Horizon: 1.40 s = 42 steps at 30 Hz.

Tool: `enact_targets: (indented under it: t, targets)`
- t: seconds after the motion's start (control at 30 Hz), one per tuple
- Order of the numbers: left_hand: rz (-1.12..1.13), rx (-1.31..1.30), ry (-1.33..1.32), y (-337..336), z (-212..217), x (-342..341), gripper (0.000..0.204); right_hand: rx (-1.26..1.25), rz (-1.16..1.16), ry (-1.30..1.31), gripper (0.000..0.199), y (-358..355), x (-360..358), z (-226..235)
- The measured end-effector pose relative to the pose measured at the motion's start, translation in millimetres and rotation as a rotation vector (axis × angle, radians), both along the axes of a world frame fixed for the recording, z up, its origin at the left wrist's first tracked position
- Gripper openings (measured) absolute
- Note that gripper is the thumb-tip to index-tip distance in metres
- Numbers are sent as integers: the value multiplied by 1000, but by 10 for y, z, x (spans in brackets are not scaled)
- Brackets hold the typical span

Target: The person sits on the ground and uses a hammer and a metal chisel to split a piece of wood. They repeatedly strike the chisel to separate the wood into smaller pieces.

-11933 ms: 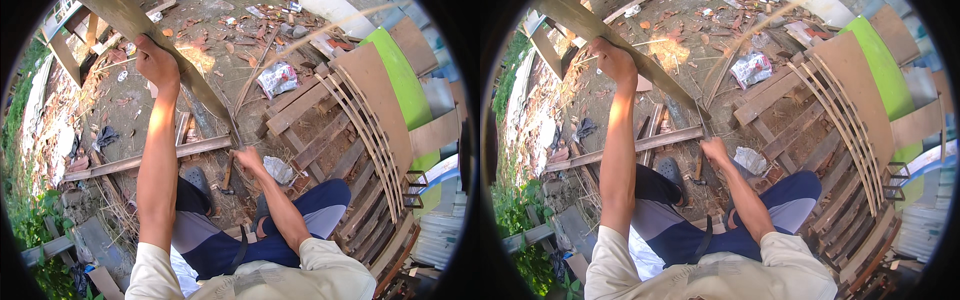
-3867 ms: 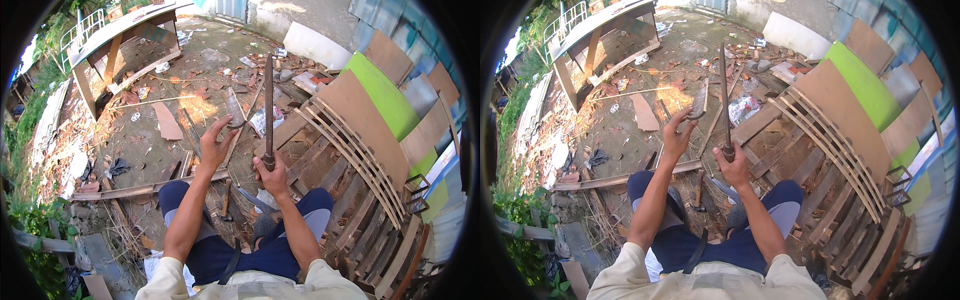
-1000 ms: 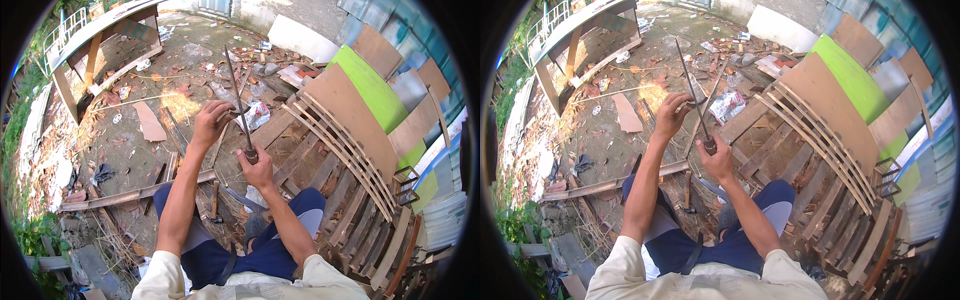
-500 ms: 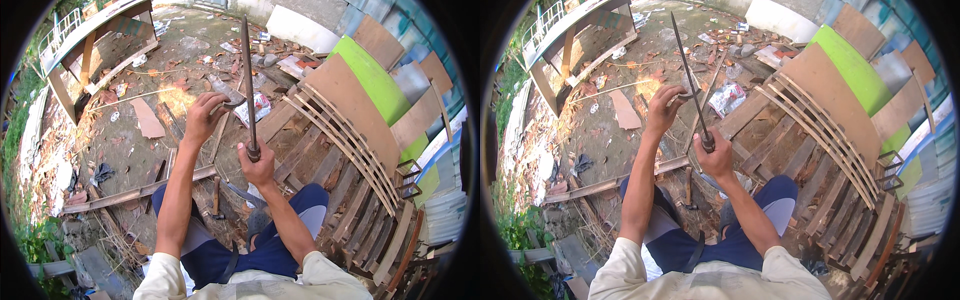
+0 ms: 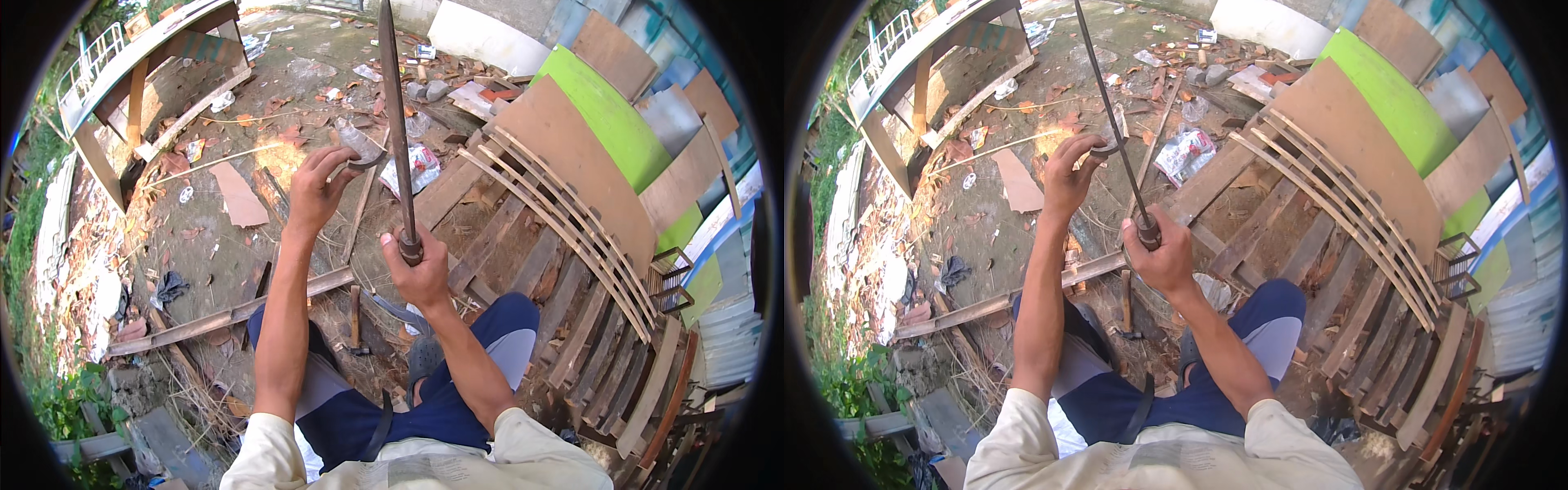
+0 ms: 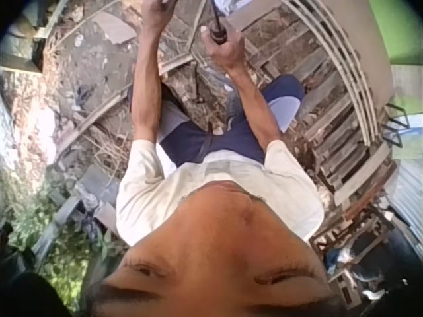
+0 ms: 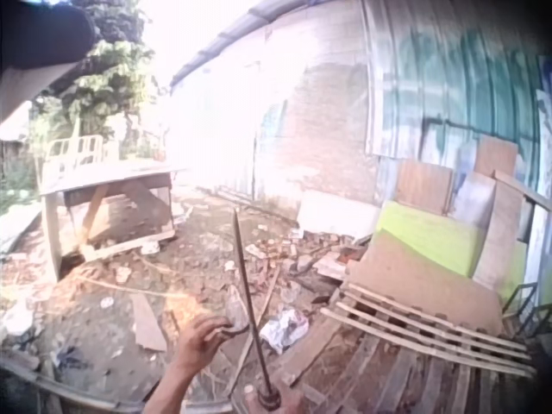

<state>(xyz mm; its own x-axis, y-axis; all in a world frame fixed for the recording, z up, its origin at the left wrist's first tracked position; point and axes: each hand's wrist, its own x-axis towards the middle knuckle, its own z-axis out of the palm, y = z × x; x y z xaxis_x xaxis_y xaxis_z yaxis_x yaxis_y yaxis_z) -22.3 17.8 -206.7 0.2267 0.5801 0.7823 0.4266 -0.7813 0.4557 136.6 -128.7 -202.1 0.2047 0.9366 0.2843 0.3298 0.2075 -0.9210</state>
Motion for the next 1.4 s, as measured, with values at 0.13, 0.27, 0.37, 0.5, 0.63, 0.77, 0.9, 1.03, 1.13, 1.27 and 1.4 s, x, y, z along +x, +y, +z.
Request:
enact_targets:
  t: [0.13, 0.27, 0.37, 0.5, 0.63, 0.77, 0.9, 1.03, 1.13, 1.27, 1.4]
  targets:
    - [-14, -23, 27, -27, 29, 14, 32, -60, 7, -61, 23, 212, -37, -44]
    - [-10, -23, 29, -35, 30, -17, 33, -122, 49, 4, 23, 235, -45, -76]
    - [-20, -38, 27, -42, 18, -23, 32, -158, 44, -14, 23, 205, -51, -21]
    - [-7, -38, 17, -25, -15, -41, 31, -117, -15, -6, 23, 80, -155, 119]
    - [-8, -18, -64, 47, -43, -79, 31, -108, -11, 20, 23, 6, -193, 177]
    - [-8, -39, -91, 55, -48, -93, 29, -65, 21, 14, 22, 93, -218, 129]
    - [-12, -45, -87, 33, -21, -120, 29, -36, 18, 15, 22, 204, -242, 9]
    - [-34, -46, -102, 45, -8, -124, 30, -27, 17, 14, 22, 222, -243, -44]
    - [-39, -55, -107, 55, -6, -128, 31, -36, 21, 24, 23, 225, -253, -46]
    - [-33, -50, -95, 64, -10, -137, 31, -57, 22, 38, 23, 223, -260, -34]
    - [-28, -43, -107, 64, -16, -123, 31, -61, 14, 35, 22, 219, -262, -51]
